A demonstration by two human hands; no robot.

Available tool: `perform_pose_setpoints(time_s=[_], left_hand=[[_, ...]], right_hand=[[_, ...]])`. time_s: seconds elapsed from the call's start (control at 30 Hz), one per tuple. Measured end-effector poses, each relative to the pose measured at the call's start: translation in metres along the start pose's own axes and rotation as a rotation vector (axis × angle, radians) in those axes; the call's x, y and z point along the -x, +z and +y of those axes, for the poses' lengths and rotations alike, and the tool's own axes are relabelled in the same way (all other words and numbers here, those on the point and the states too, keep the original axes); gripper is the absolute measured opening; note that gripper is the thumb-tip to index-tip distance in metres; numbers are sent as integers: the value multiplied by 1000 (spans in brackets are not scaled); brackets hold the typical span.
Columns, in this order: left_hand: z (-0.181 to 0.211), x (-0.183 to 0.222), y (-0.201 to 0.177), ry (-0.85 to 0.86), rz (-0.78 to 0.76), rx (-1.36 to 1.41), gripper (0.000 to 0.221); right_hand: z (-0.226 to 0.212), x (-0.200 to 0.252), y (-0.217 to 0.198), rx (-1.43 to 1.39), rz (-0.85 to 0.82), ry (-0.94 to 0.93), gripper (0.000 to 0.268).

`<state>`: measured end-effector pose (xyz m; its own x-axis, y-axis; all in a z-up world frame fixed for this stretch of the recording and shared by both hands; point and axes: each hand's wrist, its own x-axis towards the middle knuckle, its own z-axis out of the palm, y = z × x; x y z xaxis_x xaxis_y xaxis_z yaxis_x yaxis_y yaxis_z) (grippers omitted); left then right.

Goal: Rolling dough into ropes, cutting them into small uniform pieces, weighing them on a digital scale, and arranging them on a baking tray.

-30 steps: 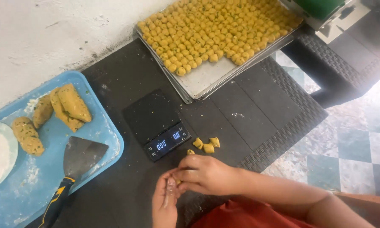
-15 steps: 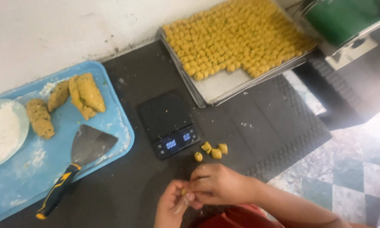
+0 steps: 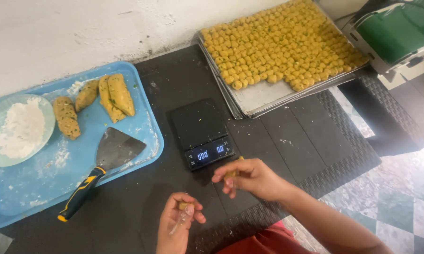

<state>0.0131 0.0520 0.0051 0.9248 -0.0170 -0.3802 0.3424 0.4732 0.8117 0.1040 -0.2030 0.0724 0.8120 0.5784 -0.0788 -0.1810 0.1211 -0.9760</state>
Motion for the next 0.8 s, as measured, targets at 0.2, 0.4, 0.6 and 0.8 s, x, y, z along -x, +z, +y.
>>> perform_pose_setpoints(time_s=[0.2,0.4,0.6,0.8], left_hand=[[-7,8,2,26,-10,21,11],[2,13,11,26,-42,-131,17],[24,29,-9,-34,-36,-302,14],[33,25,-8,-61,-6,-265,24]], right_hand=[[-6,-61,-5,409,253,-199,50],[0,-128,-52,1116,59,-445,49],[-48,-105,-50,998,237,-283,33],[-30,-120,-52,1184,-12,-490,26]])
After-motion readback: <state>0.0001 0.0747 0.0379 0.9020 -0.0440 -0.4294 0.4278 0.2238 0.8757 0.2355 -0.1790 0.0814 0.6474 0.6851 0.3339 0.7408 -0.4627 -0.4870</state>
